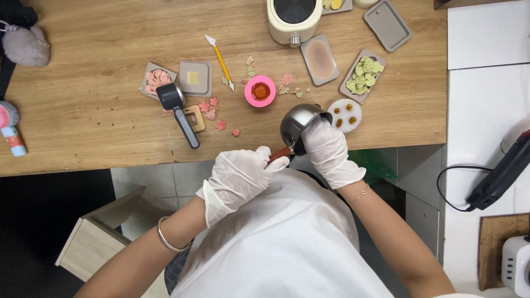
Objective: The person is pouring melted wax into small molds and adding decorations to create wax melts or candles.
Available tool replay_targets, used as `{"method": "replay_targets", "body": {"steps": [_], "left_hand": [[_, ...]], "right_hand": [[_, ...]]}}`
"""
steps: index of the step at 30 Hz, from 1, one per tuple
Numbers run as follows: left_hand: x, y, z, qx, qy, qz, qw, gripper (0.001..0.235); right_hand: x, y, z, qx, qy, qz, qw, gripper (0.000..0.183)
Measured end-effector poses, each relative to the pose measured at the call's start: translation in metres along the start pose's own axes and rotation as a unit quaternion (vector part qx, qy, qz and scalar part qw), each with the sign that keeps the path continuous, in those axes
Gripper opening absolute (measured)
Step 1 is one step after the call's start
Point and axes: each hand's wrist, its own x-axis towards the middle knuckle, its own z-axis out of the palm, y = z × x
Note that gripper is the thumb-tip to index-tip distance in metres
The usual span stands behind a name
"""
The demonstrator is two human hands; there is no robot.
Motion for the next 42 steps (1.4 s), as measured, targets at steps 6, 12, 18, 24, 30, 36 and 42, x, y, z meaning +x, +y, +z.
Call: {"method": "replay_targets", "body": {"steps": [6, 12, 18, 24, 30, 36, 42], "left_hand": [[-0.001, -0.013, 0.010, 0.018, -0.015, 0.059, 0.998, 0.040], [-0.001, -0.002, 0.026, -0.157, -0.070, -0.120, 0.978, 0.045], [-0.012, -0.007, 0.032, 0.071, 0.063, 0.124, 0.988, 0.022], [-0.019, -0.023, 0.020, -0.020, 0.096, 0.076, 0.992, 0.040], [-0.007, -0.069, 0.005, -0.001, 0.118, 0.133, 0.984, 0.016], [0.004, -0.093, -0.015, -0.312, 0.075, -0.123, 0.939, 0.033], [0.017, -0.116, -0.022, -0.568, -0.062, -0.251, 0.781, 0.031]], "right_hand": [[0.000, -0.008, 0.030, 0.430, -0.058, 0.098, 0.896, 0.010], [0.043, -0.003, -0.023, 0.081, 0.114, -0.015, 0.990, 0.016], [0.014, -0.015, 0.014, 0.126, 0.057, 0.107, 0.985, 0.057], [0.015, -0.020, -0.025, 0.566, -0.201, 0.181, 0.778, 0.025], [0.040, -0.049, -0.113, 0.558, -0.203, 0.286, 0.752, 0.005], [0.011, -0.046, -0.139, 0.626, -0.012, 0.418, 0.659, 0.007], [-0.026, -0.035, -0.121, 0.644, 0.220, 0.471, 0.561, 0.006]]}}
